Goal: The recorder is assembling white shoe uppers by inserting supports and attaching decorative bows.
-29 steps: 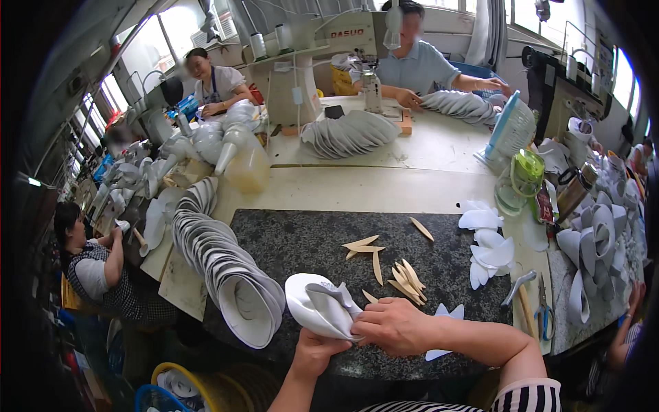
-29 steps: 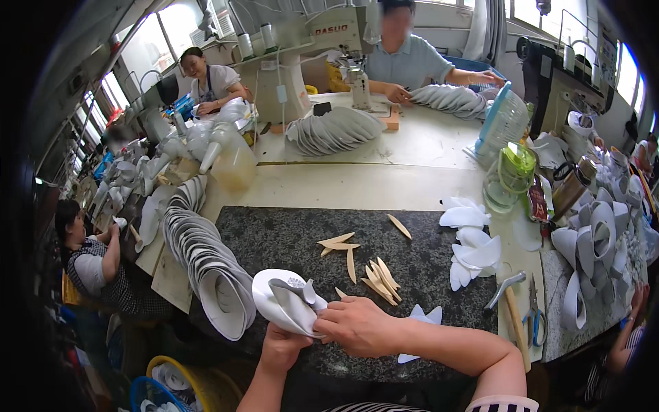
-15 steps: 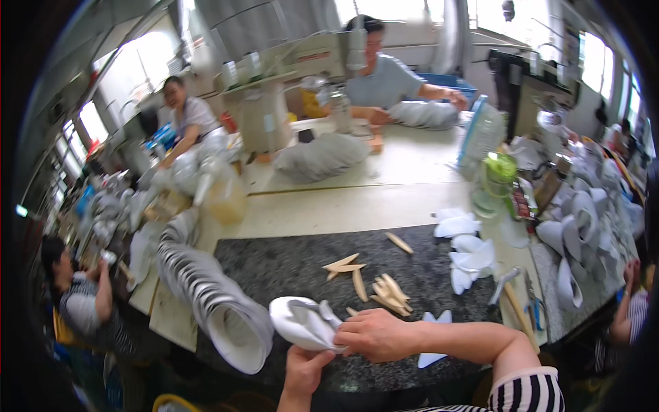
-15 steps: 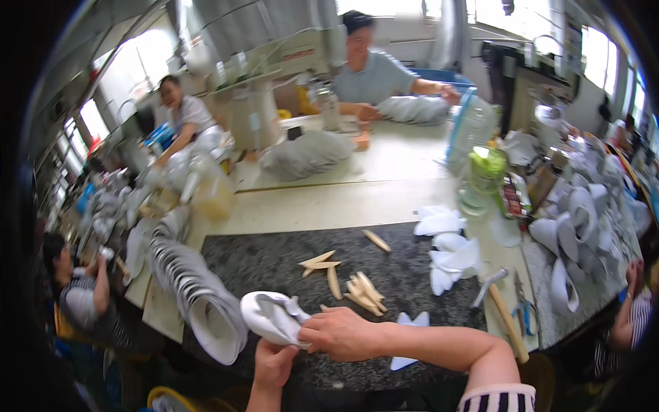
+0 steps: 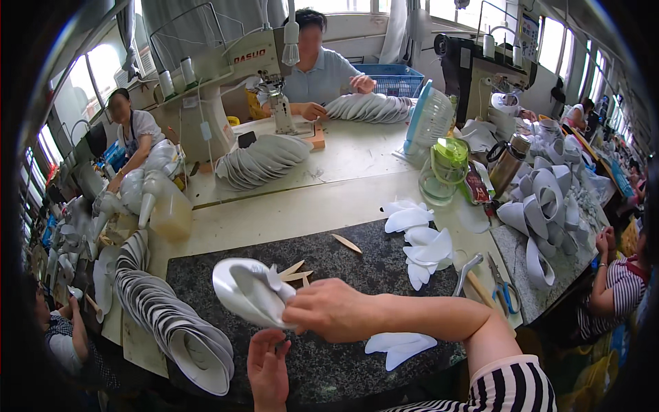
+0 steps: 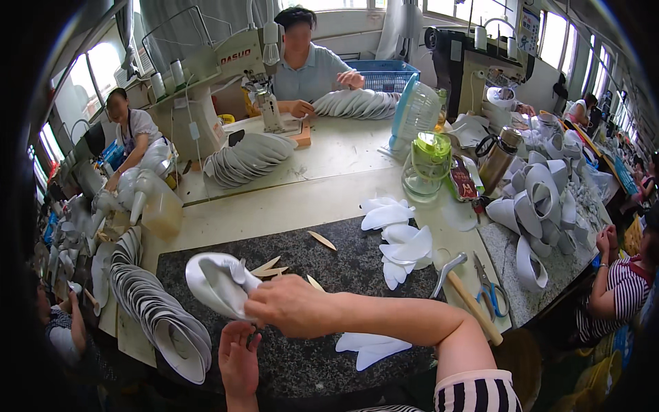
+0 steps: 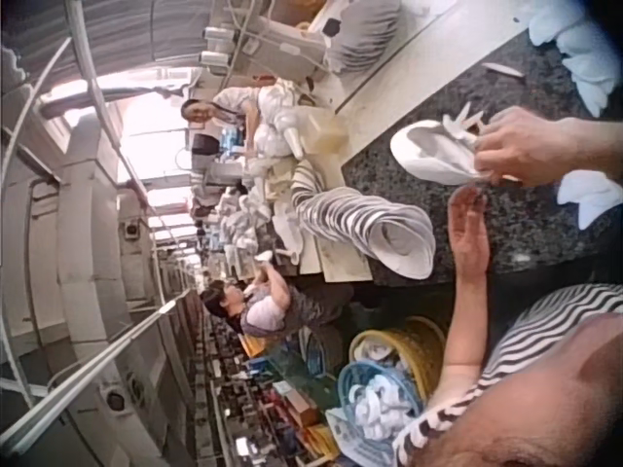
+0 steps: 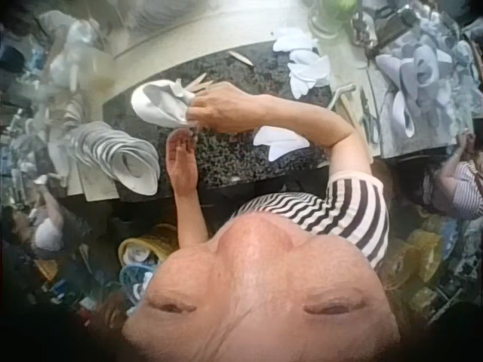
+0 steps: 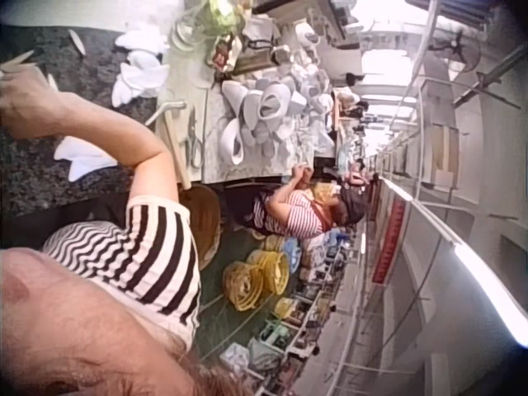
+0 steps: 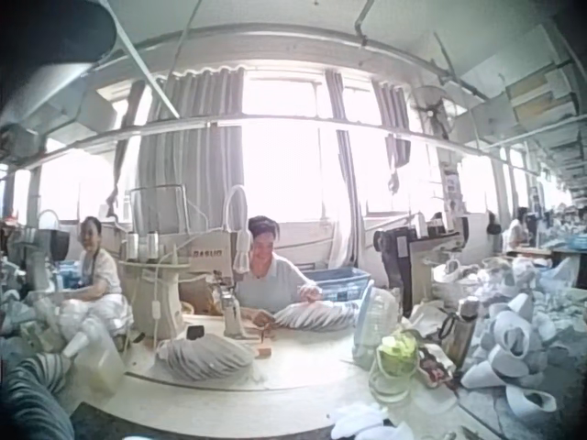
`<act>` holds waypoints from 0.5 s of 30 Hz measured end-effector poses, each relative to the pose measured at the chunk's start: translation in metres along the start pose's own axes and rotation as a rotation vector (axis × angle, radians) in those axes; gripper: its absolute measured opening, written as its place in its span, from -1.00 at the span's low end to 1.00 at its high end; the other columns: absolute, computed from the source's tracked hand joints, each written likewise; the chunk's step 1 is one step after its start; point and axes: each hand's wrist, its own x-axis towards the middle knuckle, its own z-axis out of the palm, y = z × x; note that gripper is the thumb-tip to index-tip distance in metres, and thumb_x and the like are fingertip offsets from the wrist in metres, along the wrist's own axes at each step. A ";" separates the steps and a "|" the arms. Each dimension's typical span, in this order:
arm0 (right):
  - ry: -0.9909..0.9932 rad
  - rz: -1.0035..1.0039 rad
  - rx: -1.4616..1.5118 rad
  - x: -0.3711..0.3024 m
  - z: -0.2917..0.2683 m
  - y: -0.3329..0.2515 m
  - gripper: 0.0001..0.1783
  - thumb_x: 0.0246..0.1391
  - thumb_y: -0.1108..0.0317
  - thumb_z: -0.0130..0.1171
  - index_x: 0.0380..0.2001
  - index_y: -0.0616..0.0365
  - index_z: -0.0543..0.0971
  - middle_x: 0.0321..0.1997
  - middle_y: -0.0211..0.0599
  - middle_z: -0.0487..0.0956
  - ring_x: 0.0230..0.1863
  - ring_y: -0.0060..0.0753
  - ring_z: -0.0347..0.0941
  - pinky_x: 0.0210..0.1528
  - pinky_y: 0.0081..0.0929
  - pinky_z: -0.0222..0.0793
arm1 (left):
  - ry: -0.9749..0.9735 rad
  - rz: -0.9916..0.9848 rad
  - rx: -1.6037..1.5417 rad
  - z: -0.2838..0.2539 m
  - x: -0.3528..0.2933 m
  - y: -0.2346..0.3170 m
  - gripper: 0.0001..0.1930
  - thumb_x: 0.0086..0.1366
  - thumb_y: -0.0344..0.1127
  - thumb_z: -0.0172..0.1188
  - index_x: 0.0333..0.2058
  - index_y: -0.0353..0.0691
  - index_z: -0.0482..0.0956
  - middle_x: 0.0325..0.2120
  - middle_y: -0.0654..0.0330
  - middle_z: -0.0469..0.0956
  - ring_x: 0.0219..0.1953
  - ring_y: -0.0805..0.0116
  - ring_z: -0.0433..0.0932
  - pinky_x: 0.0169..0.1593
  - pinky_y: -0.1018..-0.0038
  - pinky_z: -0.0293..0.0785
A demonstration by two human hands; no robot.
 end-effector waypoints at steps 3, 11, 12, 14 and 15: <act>-0.148 -0.036 0.100 -0.013 0.013 -0.006 -0.79 0.11 0.32 0.27 -0.28 0.15 0.48 -0.29 -0.21 0.54 -0.18 -0.10 0.57 -0.17 -0.16 0.45 | -0.065 0.026 -0.118 -0.005 0.008 -0.001 -0.41 0.34 -0.17 0.36 0.23 -0.28 0.39 0.19 0.13 0.49 0.25 0.20 0.44 0.33 0.13 0.33; -0.209 -0.049 0.133 -0.024 0.017 -0.016 -0.83 0.16 0.33 0.23 -0.29 0.16 0.48 -0.32 -0.21 0.52 -0.15 -0.11 0.55 -0.15 -0.16 0.42 | -0.018 -0.068 -0.155 -0.018 0.002 -0.003 -0.41 0.38 -0.34 0.30 0.31 -0.30 0.34 0.23 0.03 0.47 0.27 0.08 0.46 0.36 0.03 0.35; -0.209 -0.041 0.148 -0.028 0.019 -0.017 -0.84 0.16 0.34 0.23 -0.29 0.16 0.48 -0.32 -0.21 0.52 -0.15 -0.11 0.54 -0.15 -0.16 0.42 | -0.014 -0.091 -0.171 -0.017 -0.001 -0.007 -0.42 0.38 -0.34 0.30 0.31 -0.30 0.34 0.24 0.03 0.47 0.27 0.08 0.46 0.36 0.03 0.35; -0.214 -0.051 0.125 -0.031 0.021 -0.018 -0.83 0.15 0.34 0.22 -0.26 0.15 0.49 -0.30 -0.24 0.52 -0.16 -0.15 0.53 -0.15 -0.19 0.40 | -0.026 -0.104 -0.144 -0.021 -0.001 -0.009 -0.44 0.39 -0.31 0.29 0.28 -0.33 0.35 0.21 0.02 0.49 0.23 0.11 0.50 0.32 0.08 0.41; -0.235 -0.056 0.112 -0.033 0.020 -0.017 -0.82 0.16 0.34 0.22 -0.23 0.15 0.49 -0.28 -0.27 0.51 -0.16 -0.18 0.52 -0.16 -0.21 0.39 | -0.027 -0.128 -0.121 -0.023 -0.002 -0.008 -0.45 0.39 -0.31 0.29 0.27 -0.34 0.35 0.20 0.01 0.49 0.22 0.12 0.51 0.32 0.08 0.42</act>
